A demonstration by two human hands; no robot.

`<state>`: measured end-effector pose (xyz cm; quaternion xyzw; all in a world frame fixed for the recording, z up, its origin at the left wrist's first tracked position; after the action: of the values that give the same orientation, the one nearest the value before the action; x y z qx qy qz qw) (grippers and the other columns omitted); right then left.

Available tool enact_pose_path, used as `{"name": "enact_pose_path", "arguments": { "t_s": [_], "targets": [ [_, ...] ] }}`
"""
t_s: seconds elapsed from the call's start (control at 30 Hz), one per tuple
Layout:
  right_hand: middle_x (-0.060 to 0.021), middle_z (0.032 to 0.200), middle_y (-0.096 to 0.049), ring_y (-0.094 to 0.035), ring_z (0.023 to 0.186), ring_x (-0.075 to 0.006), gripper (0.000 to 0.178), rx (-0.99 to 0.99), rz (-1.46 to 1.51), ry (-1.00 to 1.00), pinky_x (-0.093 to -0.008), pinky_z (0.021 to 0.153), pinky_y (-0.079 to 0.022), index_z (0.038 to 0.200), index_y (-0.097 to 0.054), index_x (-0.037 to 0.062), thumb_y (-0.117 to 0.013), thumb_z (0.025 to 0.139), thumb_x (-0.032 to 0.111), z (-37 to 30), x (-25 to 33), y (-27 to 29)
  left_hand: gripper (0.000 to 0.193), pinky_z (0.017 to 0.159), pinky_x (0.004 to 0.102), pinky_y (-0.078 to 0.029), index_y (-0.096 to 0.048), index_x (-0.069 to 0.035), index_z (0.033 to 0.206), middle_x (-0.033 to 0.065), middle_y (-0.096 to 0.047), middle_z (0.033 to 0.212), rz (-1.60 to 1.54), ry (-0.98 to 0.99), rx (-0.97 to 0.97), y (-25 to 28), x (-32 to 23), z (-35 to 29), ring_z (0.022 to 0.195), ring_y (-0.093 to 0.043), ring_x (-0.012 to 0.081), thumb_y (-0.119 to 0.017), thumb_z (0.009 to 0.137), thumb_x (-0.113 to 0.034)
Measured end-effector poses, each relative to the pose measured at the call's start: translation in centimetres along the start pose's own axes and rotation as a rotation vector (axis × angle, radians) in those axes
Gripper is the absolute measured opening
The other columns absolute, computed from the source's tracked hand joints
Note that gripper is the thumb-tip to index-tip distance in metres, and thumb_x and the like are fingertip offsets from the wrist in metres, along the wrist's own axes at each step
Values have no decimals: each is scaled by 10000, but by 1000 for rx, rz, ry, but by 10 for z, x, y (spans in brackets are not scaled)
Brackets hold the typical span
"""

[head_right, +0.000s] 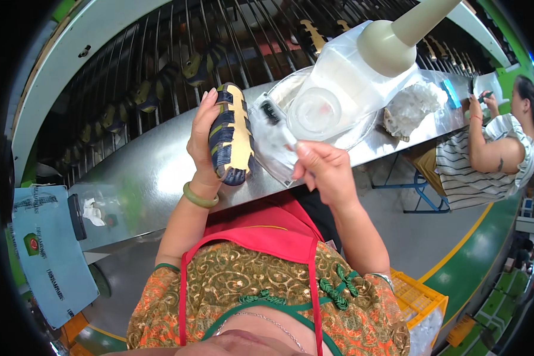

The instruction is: The person takes sandals from a conveyor rack, applies liquid along their edges using a small brush dipped in a container, and places the sandals back onto the conveyor rack.

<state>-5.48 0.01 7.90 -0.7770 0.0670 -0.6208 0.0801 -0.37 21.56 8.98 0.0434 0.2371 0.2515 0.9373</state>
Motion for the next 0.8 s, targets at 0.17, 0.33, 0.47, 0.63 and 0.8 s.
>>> {"name": "enact_pose_path", "arguments": {
  "t_s": [0.17, 0.33, 0.47, 0.63, 0.8],
  "targets": [
    [-41, 660, -627, -491, 510, -41, 195, 92, -93, 19, -180, 449, -376, 1029, -677, -15, -632, 888, 112, -17, 5, -31, 498, 994, 455, -448, -502, -24, 1117, 220, -583, 1175, 73, -83, -36, -2, -8, 9, 1106, -578, 369, -752, 693, -105],
    [-22, 706, -633, -540, 605, -60, 186, 17, -228, 151, -203, 550, -439, 1003, -687, -22, -638, 879, 107, -9, 12, -35, 467, 966, 454, -470, -501, -25, 1106, 218, -585, 1179, 65, -102, -21, -4, -14, 8, 1107, -570, 400, -736, 710, -103],
    [-19, 727, -639, -548, 622, -66, 179, -53, -307, 196, -211, 578, -455, 978, -694, -22, -652, 869, 114, 2, 13, -30, 416, 933, 442, -493, -504, -30, 1085, 214, -593, 1174, 55, -150, 30, -3, -18, 5, 1120, -556, 420, -716, 734, -103],
    [-19, 706, -637, -553, 619, -68, 178, -88, -321, 296, -213, 574, -458, 971, -696, -23, -659, 862, 113, 13, 16, -29, 402, 928, 434, -498, -506, -37, 1080, 209, -603, 1160, 27, -126, 49, -3, -25, 4, 1115, -559, 422, -712, 741, -102],
    [-27, 715, -655, -565, 629, -69, 183, -125, -369, 300, -215, 587, -467, 964, -700, -22, -677, 847, 116, 25, 20, -22, 400, 941, 447, -489, -507, -36, 1071, 216, -604, 1151, -36, -120, 65, 0, -30, 6, 1111, -565, 414, -718, 736, -89]
  ]
}}
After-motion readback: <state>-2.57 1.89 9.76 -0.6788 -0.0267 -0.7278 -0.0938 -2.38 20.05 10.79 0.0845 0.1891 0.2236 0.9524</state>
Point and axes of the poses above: each hand's wrist, its own z-axis towards the middle knuckle, its own y-axis out of the back of the hand, x = y × z, the point moved 5 cm from there along z, towards the middle knuckle
